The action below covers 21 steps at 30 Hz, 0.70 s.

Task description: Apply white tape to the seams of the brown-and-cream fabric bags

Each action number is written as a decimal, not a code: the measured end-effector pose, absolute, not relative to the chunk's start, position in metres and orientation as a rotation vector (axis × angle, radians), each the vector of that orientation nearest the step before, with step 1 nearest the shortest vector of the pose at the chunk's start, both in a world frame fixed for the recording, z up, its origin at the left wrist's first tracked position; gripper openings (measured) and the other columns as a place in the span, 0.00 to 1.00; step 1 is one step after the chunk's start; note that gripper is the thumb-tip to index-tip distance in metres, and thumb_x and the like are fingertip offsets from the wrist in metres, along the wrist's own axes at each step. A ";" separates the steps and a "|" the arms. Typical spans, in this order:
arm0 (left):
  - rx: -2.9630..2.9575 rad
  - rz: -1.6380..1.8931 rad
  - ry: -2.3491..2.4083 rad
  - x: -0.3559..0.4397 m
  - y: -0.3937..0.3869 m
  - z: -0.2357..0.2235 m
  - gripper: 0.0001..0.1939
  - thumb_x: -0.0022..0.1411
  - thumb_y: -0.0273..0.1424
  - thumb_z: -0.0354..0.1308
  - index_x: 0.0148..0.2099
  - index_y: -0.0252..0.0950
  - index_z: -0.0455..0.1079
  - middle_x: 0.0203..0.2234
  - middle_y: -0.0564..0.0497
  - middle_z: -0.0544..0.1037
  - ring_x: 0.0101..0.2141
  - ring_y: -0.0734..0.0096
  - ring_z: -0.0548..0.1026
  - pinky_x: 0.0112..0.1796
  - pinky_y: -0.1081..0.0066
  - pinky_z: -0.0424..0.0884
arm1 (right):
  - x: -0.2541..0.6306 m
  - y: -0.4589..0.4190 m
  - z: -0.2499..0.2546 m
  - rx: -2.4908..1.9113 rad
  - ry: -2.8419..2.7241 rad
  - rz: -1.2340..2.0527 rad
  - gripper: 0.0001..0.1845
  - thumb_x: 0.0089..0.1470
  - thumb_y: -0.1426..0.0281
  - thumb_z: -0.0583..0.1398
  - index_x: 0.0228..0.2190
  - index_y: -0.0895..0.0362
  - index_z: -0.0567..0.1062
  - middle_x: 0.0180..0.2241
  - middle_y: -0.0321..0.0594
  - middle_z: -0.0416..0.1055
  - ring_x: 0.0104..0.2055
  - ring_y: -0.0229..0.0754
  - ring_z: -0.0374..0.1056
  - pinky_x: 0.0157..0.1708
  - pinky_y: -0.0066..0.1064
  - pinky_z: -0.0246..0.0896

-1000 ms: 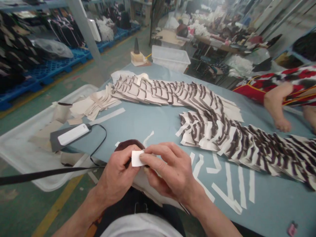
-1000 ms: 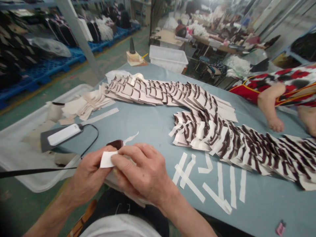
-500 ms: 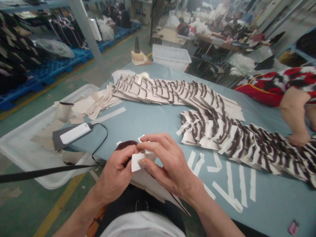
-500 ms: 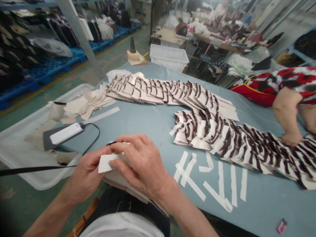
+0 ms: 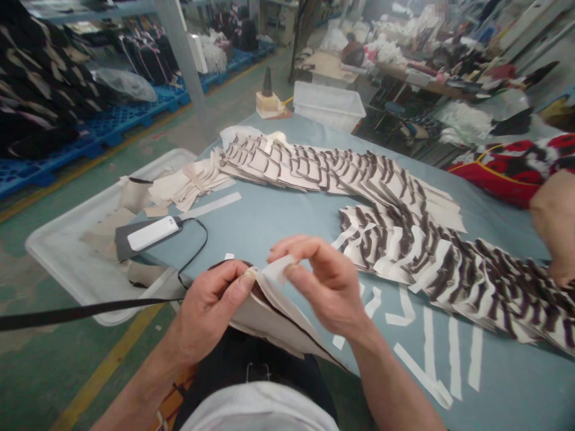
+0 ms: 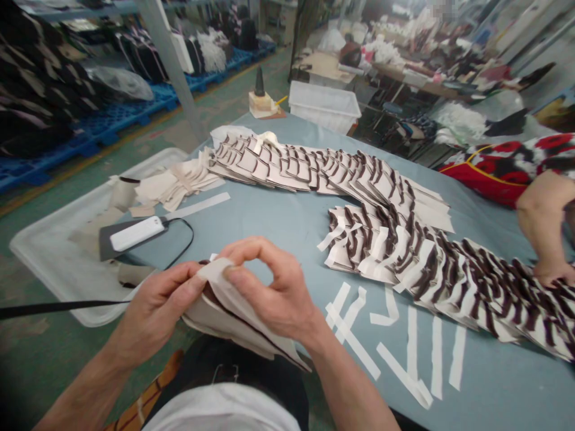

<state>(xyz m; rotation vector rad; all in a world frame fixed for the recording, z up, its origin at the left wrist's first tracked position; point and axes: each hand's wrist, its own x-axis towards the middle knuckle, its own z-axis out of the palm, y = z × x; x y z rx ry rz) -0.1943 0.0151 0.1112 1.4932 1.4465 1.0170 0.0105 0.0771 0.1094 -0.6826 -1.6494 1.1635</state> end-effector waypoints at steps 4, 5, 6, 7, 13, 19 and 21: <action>1.487 1.040 1.522 -0.203 0.015 0.110 0.20 0.76 0.42 0.55 0.33 0.39 0.78 0.24 0.53 0.78 0.25 0.68 0.71 0.29 0.71 0.68 | 0.043 0.077 0.135 -0.828 -1.275 1.485 0.20 0.61 0.49 0.73 0.33 0.50 0.77 0.19 0.29 0.68 0.18 0.37 0.61 0.21 0.30 0.62; 1.487 1.049 1.536 -0.205 0.015 0.110 0.21 0.75 0.43 0.56 0.33 0.39 0.78 0.24 0.53 0.79 0.25 0.68 0.72 0.28 0.71 0.68 | 0.048 0.075 0.141 -0.851 -1.275 1.621 0.22 0.59 0.48 0.73 0.32 0.51 0.77 0.17 0.28 0.63 0.16 0.35 0.55 0.18 0.28 0.54; 1.484 1.055 1.547 -0.206 0.016 0.110 0.21 0.75 0.43 0.56 0.32 0.39 0.78 0.24 0.52 0.78 0.26 0.67 0.72 0.28 0.71 0.68 | 0.051 0.071 0.147 -0.871 -1.298 1.772 0.23 0.58 0.47 0.73 0.31 0.51 0.76 0.16 0.27 0.61 0.15 0.33 0.51 0.16 0.27 0.49; 1.482 1.055 1.555 -0.207 0.018 0.111 0.21 0.75 0.44 0.56 0.32 0.39 0.78 0.24 0.52 0.79 0.26 0.67 0.73 0.28 0.70 0.68 | 0.050 0.068 0.151 -0.881 -1.329 1.913 0.24 0.58 0.46 0.73 0.30 0.52 0.76 0.17 0.26 0.59 0.15 0.32 0.49 0.16 0.27 0.46; 1.526 1.049 1.530 -0.208 0.024 0.117 0.20 0.75 0.42 0.55 0.32 0.39 0.75 0.23 0.54 0.76 0.23 0.70 0.68 0.26 0.71 0.67 | 0.013 0.057 0.155 -1.034 -1.734 1.625 0.11 0.66 0.65 0.67 0.31 0.54 0.76 0.23 0.27 0.65 0.24 0.32 0.56 0.24 0.26 0.49; 1.460 1.080 1.476 -0.204 0.028 0.120 0.21 0.74 0.41 0.53 0.28 0.39 0.70 0.21 0.56 0.69 0.23 0.71 0.64 0.24 0.71 0.62 | -0.007 0.065 0.145 -1.115 -1.853 1.267 0.11 0.65 0.68 0.65 0.29 0.54 0.77 0.24 0.28 0.66 0.26 0.34 0.56 0.28 0.29 0.51; 1.409 1.063 1.469 -0.202 0.028 0.118 0.22 0.74 0.42 0.52 0.28 0.38 0.68 0.21 0.56 0.66 0.23 0.71 0.63 0.24 0.71 0.61 | -0.009 0.065 0.143 -1.147 -1.856 1.231 0.10 0.65 0.67 0.65 0.30 0.53 0.77 0.24 0.28 0.67 0.26 0.34 0.57 0.29 0.29 0.52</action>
